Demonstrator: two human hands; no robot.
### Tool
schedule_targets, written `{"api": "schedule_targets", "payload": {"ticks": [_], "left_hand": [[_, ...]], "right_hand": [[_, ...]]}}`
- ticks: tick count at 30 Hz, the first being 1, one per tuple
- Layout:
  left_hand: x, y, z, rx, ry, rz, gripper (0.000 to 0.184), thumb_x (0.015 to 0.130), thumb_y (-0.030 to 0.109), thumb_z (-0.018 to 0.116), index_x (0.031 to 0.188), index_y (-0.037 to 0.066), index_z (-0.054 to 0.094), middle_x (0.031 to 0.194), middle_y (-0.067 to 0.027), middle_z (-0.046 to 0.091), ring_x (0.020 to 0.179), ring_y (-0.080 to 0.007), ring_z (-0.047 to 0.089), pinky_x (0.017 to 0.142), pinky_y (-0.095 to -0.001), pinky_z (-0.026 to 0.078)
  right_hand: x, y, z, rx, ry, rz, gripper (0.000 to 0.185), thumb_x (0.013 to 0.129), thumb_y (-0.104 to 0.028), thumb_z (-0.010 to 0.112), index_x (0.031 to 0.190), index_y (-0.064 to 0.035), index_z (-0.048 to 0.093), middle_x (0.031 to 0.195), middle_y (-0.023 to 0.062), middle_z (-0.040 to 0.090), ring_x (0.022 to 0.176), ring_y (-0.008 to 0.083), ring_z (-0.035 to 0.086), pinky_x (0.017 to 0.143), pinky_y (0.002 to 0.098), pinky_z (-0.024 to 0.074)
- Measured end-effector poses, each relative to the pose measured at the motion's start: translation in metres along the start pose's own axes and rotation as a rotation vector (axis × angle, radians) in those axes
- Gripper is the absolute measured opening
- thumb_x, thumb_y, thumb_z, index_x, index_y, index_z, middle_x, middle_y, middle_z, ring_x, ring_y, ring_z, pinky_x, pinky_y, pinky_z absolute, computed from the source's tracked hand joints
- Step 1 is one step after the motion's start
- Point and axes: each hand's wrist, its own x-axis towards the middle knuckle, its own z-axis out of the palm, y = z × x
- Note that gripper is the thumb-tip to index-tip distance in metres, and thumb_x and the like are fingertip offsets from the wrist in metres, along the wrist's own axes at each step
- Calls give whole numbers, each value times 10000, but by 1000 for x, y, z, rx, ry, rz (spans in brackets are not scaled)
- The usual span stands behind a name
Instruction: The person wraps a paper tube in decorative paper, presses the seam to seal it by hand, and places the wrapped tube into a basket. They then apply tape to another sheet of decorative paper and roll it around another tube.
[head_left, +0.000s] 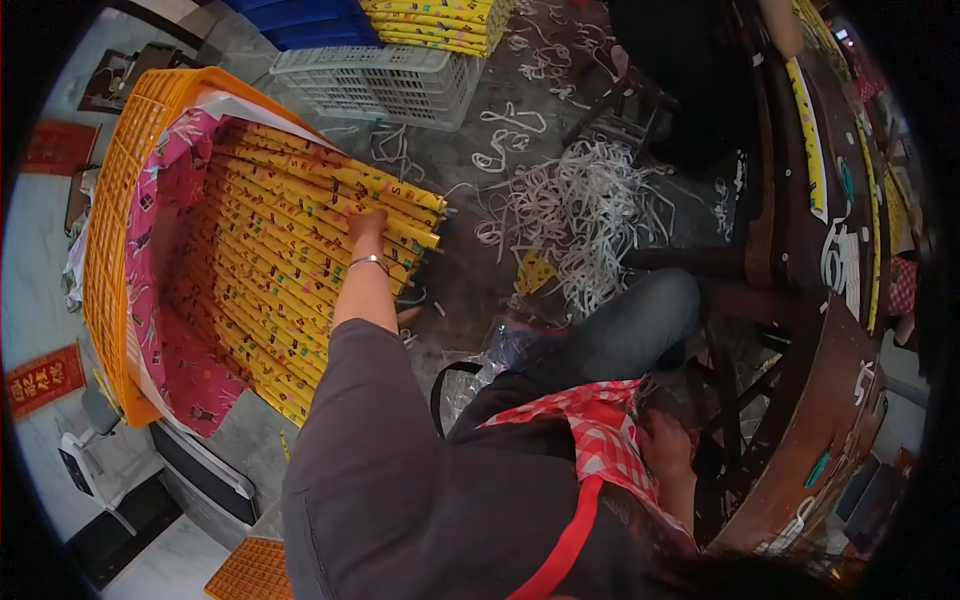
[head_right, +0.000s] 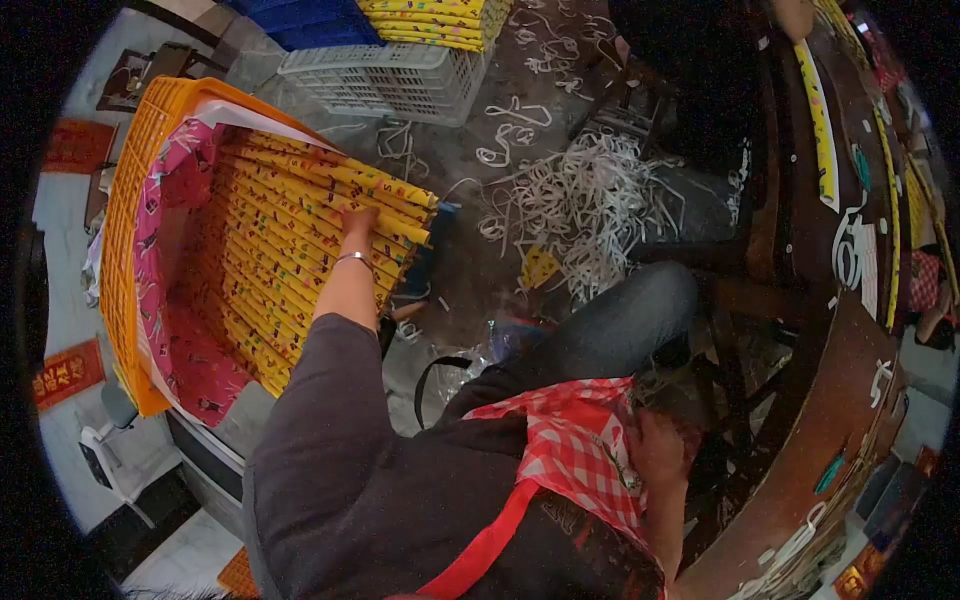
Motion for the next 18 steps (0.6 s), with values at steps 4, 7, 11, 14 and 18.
{"api": "schedule_targets", "payload": {"ticks": [4, 7, 11, 14, 18], "left_hand": [[15, -8, 10, 90, 1, 104, 910, 776, 244, 787, 1497, 19, 280, 1377, -225, 537, 1208, -311, 589, 956, -360, 525], [15, 1, 6, 102, -51, 85, 1004, 775, 258, 789, 1543, 45, 179, 1449, -237, 458, 1252, -332, 550, 1016, -373, 489], [11, 22, -6, 241, 11, 49, 967, 803, 156, 789, 1555, 106, 183, 1458, -282, 386, 1138, -346, 604, 923, -376, 533], [70, -19, 2, 126, -15, 102, 904, 816, 164, 765, 1536, 143, 220, 1401, -256, 447, 1071, -332, 635, 821, -421, 579], [45, 9, -10, 56, -208, 81, 1006, 768, 258, 806, 1546, 51, 202, 1371, -258, 518, 1102, -337, 634, 966, -432, 516]], "right_hand": [[4, -1, -2, 4, -47, 27, 310, 930, -258, 610, 1157, -47, 598, 1063, 205, 622, 1002, 421, 586, 821, 515, 489], [5, -1, 0, 18, 20, 20, 277, 848, -206, 668, 1081, -71, 607, 998, 168, 650, 953, 393, 613, 815, 468, 498], [7, -2, -1, -74, -11, 37, 280, 854, -219, 664, 1089, -75, 612, 984, 166, 653, 949, 392, 617, 808, 468, 502], [7, -11, -8, -18, 26, 18, 274, 870, -239, 651, 1088, -77, 615, 999, 173, 655, 955, 388, 620, 809, 469, 505], [9, -22, -12, -44, -25, 92, 257, 888, -248, 639, 1074, -72, 622, 1006, 187, 659, 952, 387, 624, 810, 475, 501]]}}
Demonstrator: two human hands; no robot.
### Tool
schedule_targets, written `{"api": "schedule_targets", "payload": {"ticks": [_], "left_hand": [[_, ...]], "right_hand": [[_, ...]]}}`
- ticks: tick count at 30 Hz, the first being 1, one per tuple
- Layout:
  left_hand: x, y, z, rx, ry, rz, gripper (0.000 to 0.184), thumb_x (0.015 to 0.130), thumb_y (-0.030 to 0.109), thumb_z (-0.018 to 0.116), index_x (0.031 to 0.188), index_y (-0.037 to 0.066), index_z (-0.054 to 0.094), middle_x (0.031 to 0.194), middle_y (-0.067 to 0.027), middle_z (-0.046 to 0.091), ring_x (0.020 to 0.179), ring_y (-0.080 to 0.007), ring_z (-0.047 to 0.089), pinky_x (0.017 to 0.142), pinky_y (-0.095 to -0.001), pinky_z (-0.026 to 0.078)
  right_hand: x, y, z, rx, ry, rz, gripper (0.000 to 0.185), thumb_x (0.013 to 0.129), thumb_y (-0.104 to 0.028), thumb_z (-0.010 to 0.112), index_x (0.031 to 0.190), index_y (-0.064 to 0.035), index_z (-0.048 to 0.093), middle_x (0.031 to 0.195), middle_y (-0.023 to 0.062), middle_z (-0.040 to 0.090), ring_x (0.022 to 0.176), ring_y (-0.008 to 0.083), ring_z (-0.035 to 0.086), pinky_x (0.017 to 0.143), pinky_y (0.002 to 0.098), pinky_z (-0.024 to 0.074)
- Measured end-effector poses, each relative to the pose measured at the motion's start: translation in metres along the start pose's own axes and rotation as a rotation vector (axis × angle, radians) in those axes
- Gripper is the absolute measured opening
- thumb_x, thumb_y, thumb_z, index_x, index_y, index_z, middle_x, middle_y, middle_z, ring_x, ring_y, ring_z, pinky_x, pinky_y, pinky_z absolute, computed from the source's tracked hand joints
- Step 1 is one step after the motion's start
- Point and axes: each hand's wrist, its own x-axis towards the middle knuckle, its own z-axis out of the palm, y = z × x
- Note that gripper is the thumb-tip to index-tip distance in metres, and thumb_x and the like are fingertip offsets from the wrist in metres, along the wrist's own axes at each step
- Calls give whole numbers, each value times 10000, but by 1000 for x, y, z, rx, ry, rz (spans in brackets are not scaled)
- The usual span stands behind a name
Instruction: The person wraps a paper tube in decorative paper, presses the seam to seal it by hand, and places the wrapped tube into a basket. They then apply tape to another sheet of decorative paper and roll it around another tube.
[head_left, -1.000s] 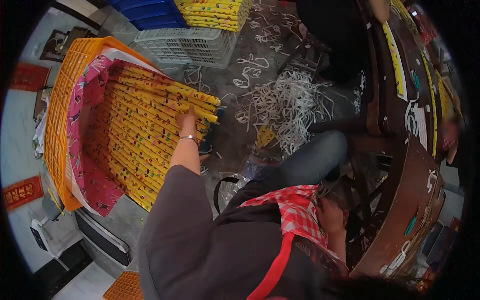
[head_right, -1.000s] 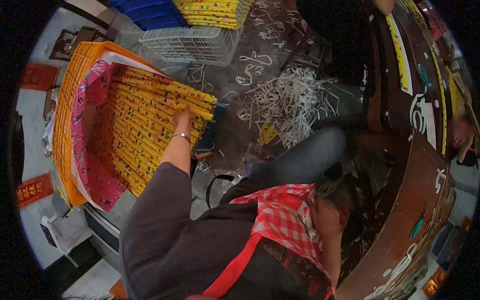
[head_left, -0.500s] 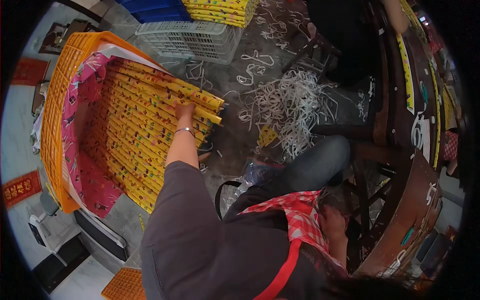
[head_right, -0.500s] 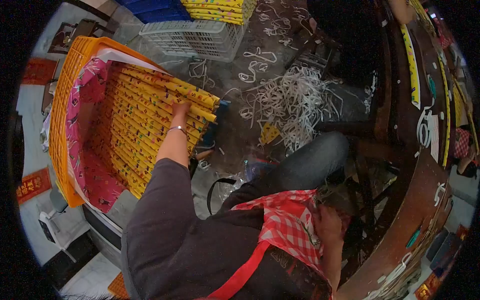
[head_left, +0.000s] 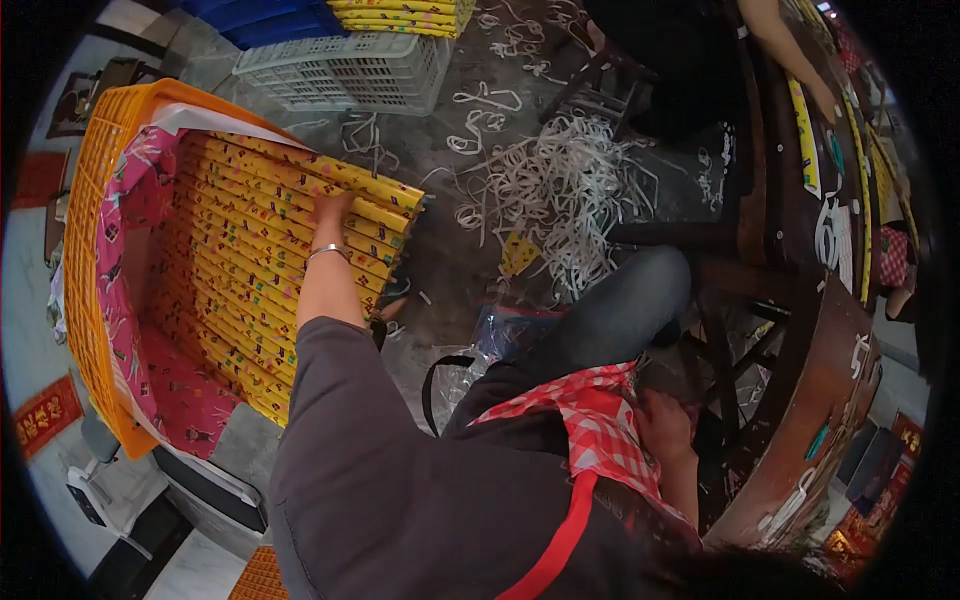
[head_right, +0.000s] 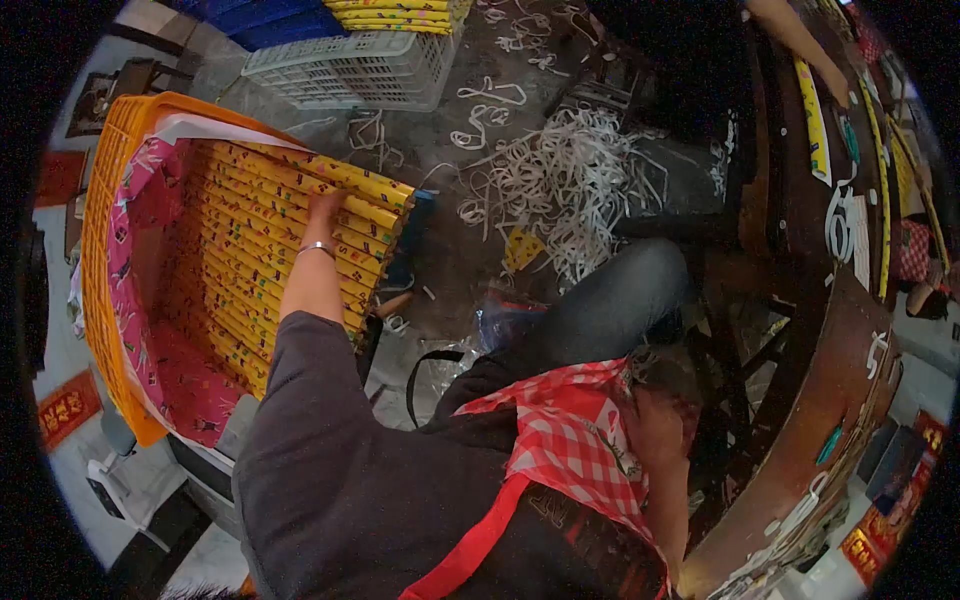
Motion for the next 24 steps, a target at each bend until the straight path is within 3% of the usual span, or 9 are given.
{"api": "schedule_targets", "payload": {"ticks": [2, 4, 6, 7, 12, 16, 18, 20, 24], "left_hand": [[32, -11, 7, 23, 1, -12, 619, 846, 182, 739, 1359, 3, 442, 1213, -173, 634, 1030, -267, 653, 803, -411, 566], [57, -19, 13, 289, 65, 65, 566, 862, 168, 729, 1336, -23, 485, 1226, -158, 635, 1057, -266, 645, 834, -413, 553], [89, -38, 19, 211, 68, 154, 640, 869, 200, 726, 1402, -4, 436, 1304, -166, 594, 1096, -271, 630, 867, -389, 542], [75, -32, 16, 148, 62, 173, 808, 759, 365, 775, 1395, -19, 457, 1423, -190, 504, 1259, -333, 539, 1036, -375, 438], [6, 21, 12, 33, 91, 184, 825, 762, 411, 760, 1387, -36, 461, 1421, -208, 504, 1267, -314, 538, 1054, -375, 427], [84, -13, 21, 111, 85, 163, 779, 805, 388, 700, 1403, -41, 445, 1407, -215, 519, 1256, -328, 546, 1062, -387, 420], [48, 18, 18, 264, 217, -20, 790, 808, 377, 690, 1410, -54, 416, 1380, -231, 539, 1234, -347, 562, 1071, -393, 416], [38, 25, 14, 254, 208, 80, 902, 792, 449, 716, 1436, -62, 345, 1389, -242, 518, 1251, -354, 545, 1091, -391, 402], [8, 65, 23, 172, 263, -88, 1040, 751, 545, 741, 1482, -14, 255, 1492, -238, 375, 1372, -380, 384, 1119, -446, 361]], "right_hand": [[0, -2, 2, -8, -19, 37, 254, 892, -248, 636, 1074, -71, 625, 1004, 191, 660, 951, 388, 625, 811, 479, 500], [-1, -6, -2, 15, -16, 37, 250, 899, -244, 627, 1080, -72, 625, 987, 190, 662, 933, 393, 628, 796, 485, 501], [-6, -3, 0, 28, 12, 13, 249, 901, -243, 622, 1083, -72, 624, 984, 188, 662, 925, 394, 630, 786, 485, 503], [-7, -2, 2, 40, 37, -24, 249, 904, -242, 617, 1085, -72, 623, 981, 186, 662, 916, 394, 631, 776, 485, 505], [-10, 1, 11, -6, 21, 9, 253, 906, -243, 608, 1088, -66, 622, 998, 184, 662, 922, 389, 635, 767, 478, 508], [-11, -1, 6, 6, 26, -12, 260, 906, -233, 603, 1099, -59, 622, 1015, 182, 664, 940, 385, 636, 777, 472, 512], [-10, -2, 6, 9, 41, -39, 257, 903, -225, 605, 1100, -63, 623, 1016, 181, 664, 941, 384, 637, 777, 470, 514], [-12, 0, 11, 9, 56, -57, 253, 899, -217, 606, 1101, -66, 624, 1017, 181, 664, 943, 383, 637, 778, 468, 515], [-13, 7, 15, 13, -2, -5, 267, 885, -209, 619, 1120, -82, 630, 1039, 174, 668, 960, 374, 638, 820, 456, 512]]}}
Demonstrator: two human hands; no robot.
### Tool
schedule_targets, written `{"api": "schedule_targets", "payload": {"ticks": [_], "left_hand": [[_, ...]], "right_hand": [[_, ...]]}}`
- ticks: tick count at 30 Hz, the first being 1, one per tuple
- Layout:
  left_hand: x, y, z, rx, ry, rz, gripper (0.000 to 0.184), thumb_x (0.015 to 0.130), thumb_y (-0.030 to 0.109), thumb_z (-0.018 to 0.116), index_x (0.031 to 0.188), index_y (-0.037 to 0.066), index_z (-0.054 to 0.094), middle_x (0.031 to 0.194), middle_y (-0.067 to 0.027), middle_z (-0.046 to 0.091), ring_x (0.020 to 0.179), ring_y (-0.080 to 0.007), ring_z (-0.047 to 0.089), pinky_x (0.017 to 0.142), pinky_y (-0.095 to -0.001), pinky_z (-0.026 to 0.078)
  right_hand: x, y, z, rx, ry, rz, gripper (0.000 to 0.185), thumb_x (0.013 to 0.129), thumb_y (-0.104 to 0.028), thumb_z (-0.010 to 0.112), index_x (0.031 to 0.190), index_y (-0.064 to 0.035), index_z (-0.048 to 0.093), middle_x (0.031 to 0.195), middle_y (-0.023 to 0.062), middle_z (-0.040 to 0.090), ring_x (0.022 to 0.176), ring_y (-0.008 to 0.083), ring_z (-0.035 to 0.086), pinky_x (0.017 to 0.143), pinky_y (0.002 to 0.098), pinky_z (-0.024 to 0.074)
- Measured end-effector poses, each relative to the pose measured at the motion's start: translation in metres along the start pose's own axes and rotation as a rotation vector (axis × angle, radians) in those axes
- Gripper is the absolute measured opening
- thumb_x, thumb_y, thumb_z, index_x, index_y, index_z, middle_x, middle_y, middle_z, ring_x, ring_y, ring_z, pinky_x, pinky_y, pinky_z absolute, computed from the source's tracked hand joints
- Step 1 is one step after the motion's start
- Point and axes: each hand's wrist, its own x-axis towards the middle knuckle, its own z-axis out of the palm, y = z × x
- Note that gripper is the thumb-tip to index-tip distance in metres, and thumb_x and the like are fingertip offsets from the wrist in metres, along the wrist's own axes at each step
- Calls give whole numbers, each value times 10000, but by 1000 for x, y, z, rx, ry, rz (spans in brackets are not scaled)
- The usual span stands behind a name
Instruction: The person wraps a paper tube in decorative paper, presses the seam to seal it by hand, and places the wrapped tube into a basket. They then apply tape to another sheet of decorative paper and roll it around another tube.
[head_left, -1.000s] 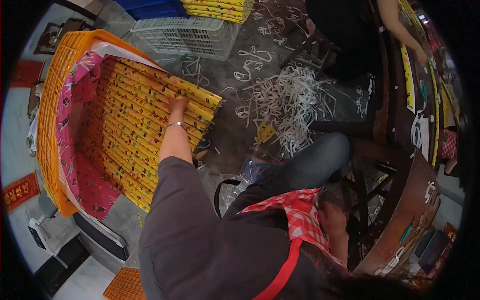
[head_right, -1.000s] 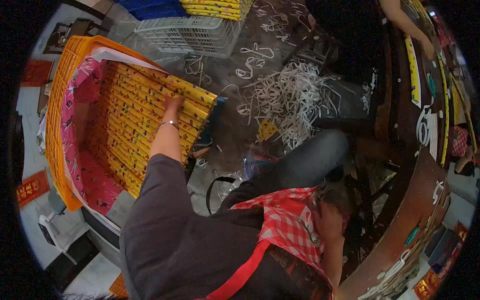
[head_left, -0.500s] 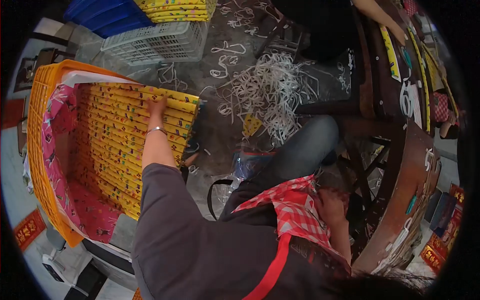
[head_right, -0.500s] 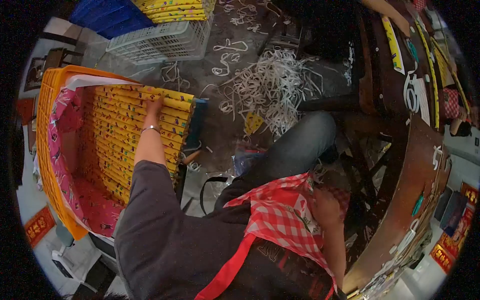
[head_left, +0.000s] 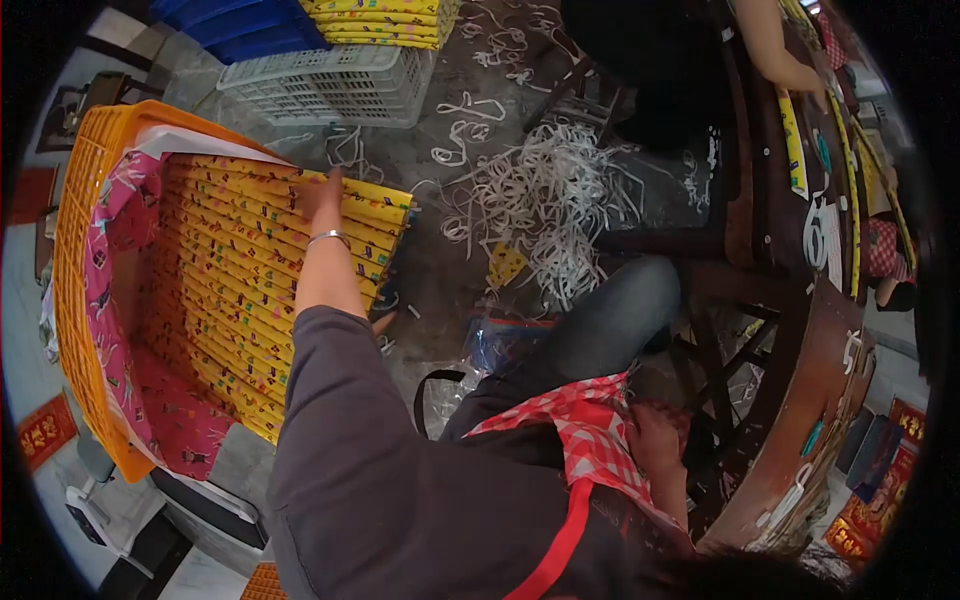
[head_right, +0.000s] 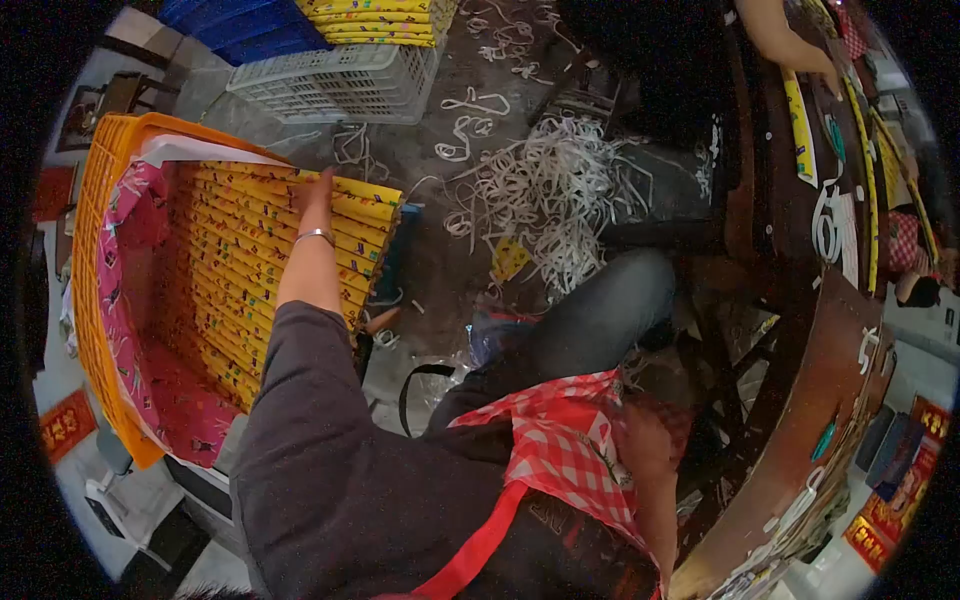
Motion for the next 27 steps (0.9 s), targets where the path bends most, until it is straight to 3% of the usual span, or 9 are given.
{"api": "schedule_targets", "payload": {"ticks": [2, 4, 5, 9, 11, 12, 18, 22, 27], "left_hand": [[-17, 13, -4, 10, 64, -29, 1063, 741, 571, 740, 1487, -1, 244, 1528, -234, 315, 1415, -394, 309, 1126, -469, 346], [-21, 24, -14, 178, -110, -67, 1229, 751, 591, 760, 1576, 120, -21, 1620, -224, -39, 1482, -404, 137, 1148, -589, 266], [-14, 22, -7, 220, -84, -69, 1231, 757, 558, 765, 1577, 128, -47, 1618, -240, -55, 1490, -402, 120, 1150, -582, 258], [-9, 11, -8, 276, -70, -25, 1193, 764, 493, 752, 1578, 135, -43, 1613, -257, -64, 1490, -422, 91, 1148, -559, 277], [-16, 9, -13, 250, -47, 29, 1189, 701, 439, 753, 1552, 19, 38, 1568, -329, 105, 1474, -456, 119, 1151, -481, 289], [-20, 11, -19, 254, -75, -1, 1187, 704, 424, 762, 1556, 34, 33, 1559, -358, 42, 1465, -468, 142, 1149, -468, 297], [9, -21, -11, 25, 29, 105, 1139, 694, 368, 806, 1537, 44, 112, 1547, -352, 48, 1420, -478, 252, 1086, -520, 371], [15, -18, -12, 95, -52, 121, 1107, 703, 338, 815, 1525, 43, 135, 1545, -342, 62, 1409, -473, 280, 1051, -523, 406], [6, -22, -5, 212, 84, 229, 1037, 721, 319, 797, 1516, 22, 202, 1543, -335, 108, 1393, -482, 294, 1087, -485, 378]], "right_hand": [[0, -1, -2, -29, -40, 16, 276, 879, -207, 626, 1126, -86, 631, 1042, 169, 669, 965, 369, 638, 837, 450, 510], [0, 0, 0, 23, 25, 9, 291, 863, -206, 643, 1127, -85, 633, 1034, 163, 670, 960, 363, 638, 850, 444, 508], [0, 6, 2, 28, -6, -42, 281, 913, -240, 582, 1122, -53, 601, 988, 210, 643, 917, 417, 612, 782, 498, 506], [-2, 11, 5, -61, 26, -67, 269, 916, -223, 575, 1129, -62, 604, 992, 207, 641, 922, 421, 607, 780, 505, 503], [5, 7, -1, 7, -21, -110, 253, 909, -196, 579, 1124, -66, 607, 1011, 201, 638, 931, 422, 601, 791, 504, 497], [4, 7, 0, 4, -31, -117, 253, 909, -196, 579, 1124, -66, 607, 1011, 201, 638, 931, 422, 601, 791, 504, 497], [6, 2, -7, -14, -47, -91, 236, 894, -150, 583, 1112, -59, 597, 1022, 194, 635, 934, 420, 597, 813, 497, 489], [8, 10, 0, 17, -47, -99, 241, 894, -141, 574, 1121, -61, 589, 1030, 201, 632, 937, 421, 596, 808, 497, 493], [9, 9, 2, 21, -97, -58, 248, 888, -140, 579, 1124, -63, 589, 1054, 205, 625, 945, 423, 593, 807, 503, 492]]}}
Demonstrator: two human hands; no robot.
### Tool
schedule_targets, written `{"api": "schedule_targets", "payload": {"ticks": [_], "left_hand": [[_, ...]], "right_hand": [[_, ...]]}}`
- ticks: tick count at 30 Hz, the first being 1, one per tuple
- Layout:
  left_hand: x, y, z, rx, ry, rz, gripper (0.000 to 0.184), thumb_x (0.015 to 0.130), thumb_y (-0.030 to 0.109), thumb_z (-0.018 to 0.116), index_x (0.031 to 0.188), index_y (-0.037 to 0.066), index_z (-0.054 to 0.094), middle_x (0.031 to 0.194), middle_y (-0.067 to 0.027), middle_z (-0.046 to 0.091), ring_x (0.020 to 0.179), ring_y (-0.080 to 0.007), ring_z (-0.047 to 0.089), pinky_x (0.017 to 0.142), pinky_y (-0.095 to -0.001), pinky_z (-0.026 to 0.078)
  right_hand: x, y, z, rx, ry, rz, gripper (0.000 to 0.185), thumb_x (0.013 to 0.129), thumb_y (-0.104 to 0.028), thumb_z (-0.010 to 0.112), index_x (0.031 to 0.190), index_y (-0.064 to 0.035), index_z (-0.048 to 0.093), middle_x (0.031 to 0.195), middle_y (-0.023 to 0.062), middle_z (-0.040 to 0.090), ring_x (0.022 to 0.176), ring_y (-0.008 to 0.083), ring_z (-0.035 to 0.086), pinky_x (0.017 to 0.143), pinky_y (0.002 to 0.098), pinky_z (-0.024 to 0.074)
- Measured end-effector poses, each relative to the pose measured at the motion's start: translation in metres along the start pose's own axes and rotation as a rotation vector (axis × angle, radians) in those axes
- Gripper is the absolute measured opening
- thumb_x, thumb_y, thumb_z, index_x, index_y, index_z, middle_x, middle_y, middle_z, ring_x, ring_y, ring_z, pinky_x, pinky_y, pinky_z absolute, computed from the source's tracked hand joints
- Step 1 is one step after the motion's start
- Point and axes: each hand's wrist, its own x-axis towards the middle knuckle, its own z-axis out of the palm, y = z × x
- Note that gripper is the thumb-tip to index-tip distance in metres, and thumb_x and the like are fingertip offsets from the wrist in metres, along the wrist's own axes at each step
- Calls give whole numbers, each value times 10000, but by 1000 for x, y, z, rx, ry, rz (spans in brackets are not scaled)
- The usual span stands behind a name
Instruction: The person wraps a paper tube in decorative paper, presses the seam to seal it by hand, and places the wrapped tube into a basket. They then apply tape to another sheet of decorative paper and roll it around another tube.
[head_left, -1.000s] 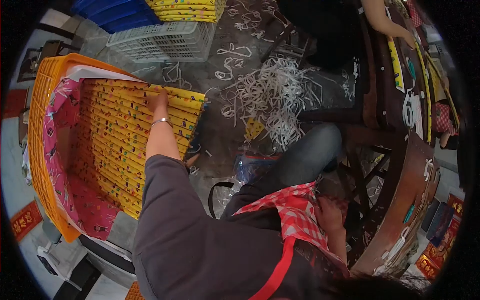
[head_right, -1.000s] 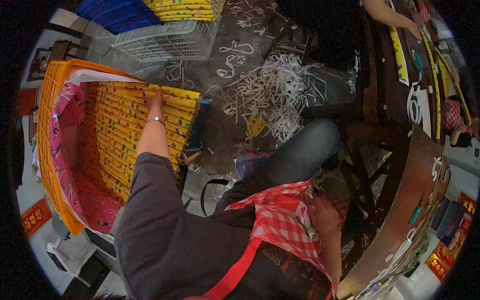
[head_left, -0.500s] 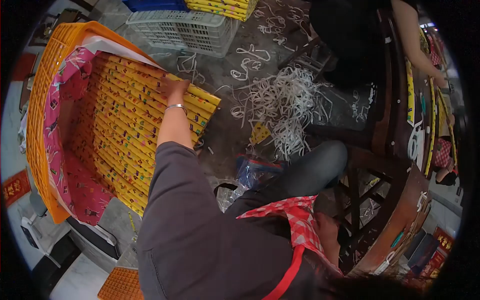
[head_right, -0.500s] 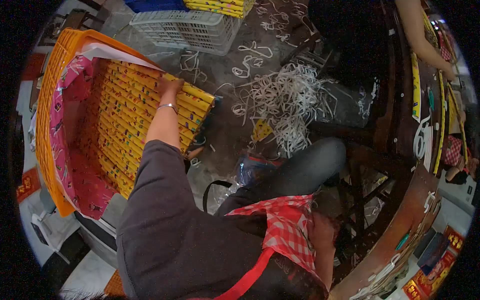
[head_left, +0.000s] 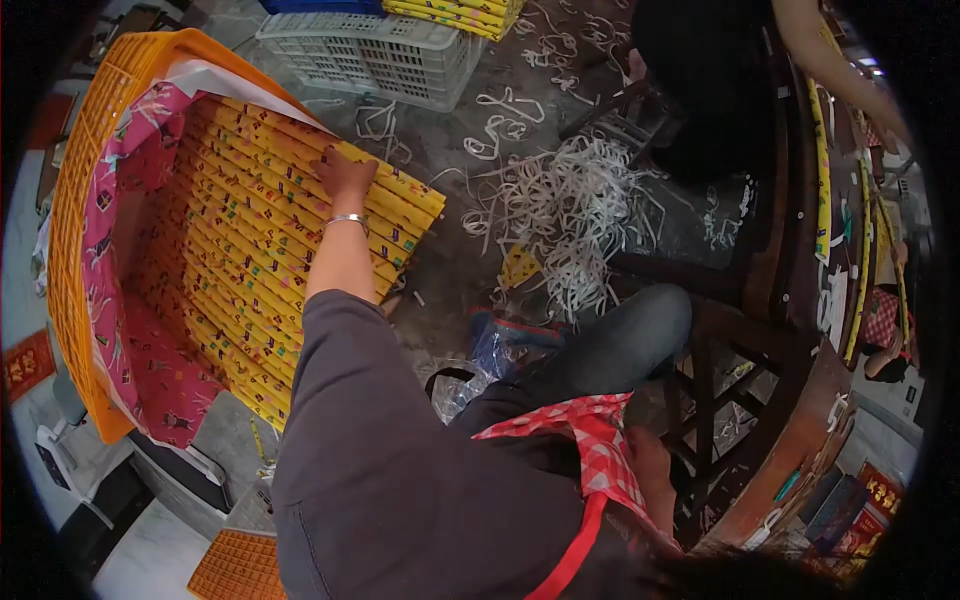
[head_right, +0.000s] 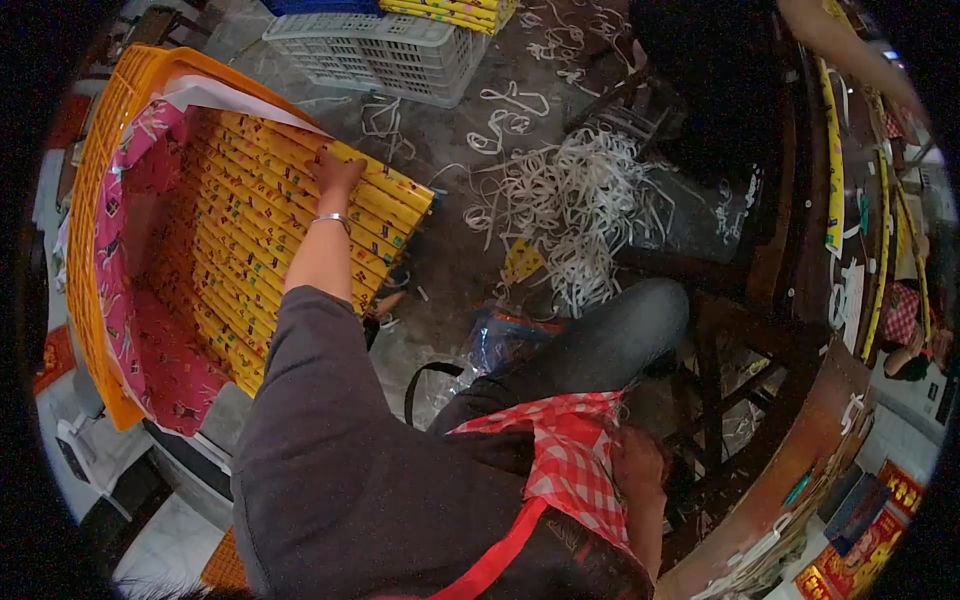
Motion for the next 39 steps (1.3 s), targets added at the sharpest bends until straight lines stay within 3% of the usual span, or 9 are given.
{"api": "schedule_targets", "payload": {"ticks": [10, 14, 18, 20, 23, 27, 30, 32, 39], "left_hand": [[28, -31, 9, 22, 8, 175, 1121, 720, 501, 800, 1490, -55, 204, 1521, -368, 160, 1399, -490, 273, 1128, -476, 321], [39, -37, -2, 19, -53, 98, 1120, 717, 580, 774, 1502, 9, 218, 1534, -347, 161, 1425, -480, 233, 1108, -511, 346], [15, 3, -17, 92, -123, -34, 1104, 720, 568, 771, 1520, 67, 200, 1554, -325, 117, 1431, -466, 229, 1103, -533, 334], [15, 8, -14, 125, -145, -168, 1126, 715, 543, 768, 1544, 100, 149, 1569, -317, 48, 1438, -472, 200, 1112, -530, 306], [-4, 11, -16, 26, -129, -174, 1140, 701, 518, 773, 1554, 122, 128, 1577, -309, 10, 1457, -472, 134, 1107, -601, 255], [-5, -9, 4, 63, -82, -51, 1201, 689, 597, 785, 1554, 48, 157, 1559, -360, 16, 1446, -508, 137, 1110, -511, 315], [-7, -13, 3, 78, -81, 14, 1174, 703, 586, 779, 1555, 54, 171, 1558, -367, 6, 1450, -514, 118, 1113, -515, 311], [0, -9, -4, -1, -149, -67, 1149, 708, 572, 749, 1570, 150, 116, 1578, -329, -22, 1478, -480, 30, 1120, -567, 265], [44, -25, 2, 101, -179, -82, 1223, 700, 614, 750, 1575, 130, 46, 1561, -378, -51, 1472, -509, 24, 1125, -566, 260]], "right_hand": [[0, -24, -11, -108, 89, -12, 320, 826, -186, 659, 1127, -81, 624, 1055, 156, 663, 980, 363, 635, 817, 443, 528], [-5, -22, -10, -42, 117, 7, 297, 826, -174, 653, 1106, -79, 629, 1018, 175, 665, 947, 381, 639, 794, 460, 528], [-1, -35, -23, -26, 105, -46, 276, 837, -166, 642, 1098, -81, 627, 988, 184, 666, 918, 394, 639, 769, 472, 526], [-5, -18, -8, -3, -4, 105, 368, 866, -170, 631, 1227, -110, 596, 1105, 184, 620, 1037, 410, 573, 890, 503, 474], [-2, -19, -6, -66, 158, -22, 261, 851, -174, 635, 1093, -78, 625, 971, 184, 664, 904, 396, 637, 750, 478, 524], [-1, -18, -5, -76, 131, 4, 258, 859, -179, 634, 1094, -75, 625, 954, 179, 661, 889, 396, 635, 748, 480, 522], [-3, -13, -8, 7, 43, -9, 330, 848, -161, 653, 1165, -84, 598, 1102, 200, 623, 1034, 411, 583, 858, 495, 497], [-2, -5, -1, -18, 24, 53, 315, 842, -162, 661, 1141, -86, 600, 1083, 203, 622, 1015, 414, 584, 839, 504, 498], [-4, -24, -4, -90, 165, -3, 236, 850, -164, 636, 1066, -70, 622, 933, 168, 660, 868, 391, 637, 761, 471, 518]]}}
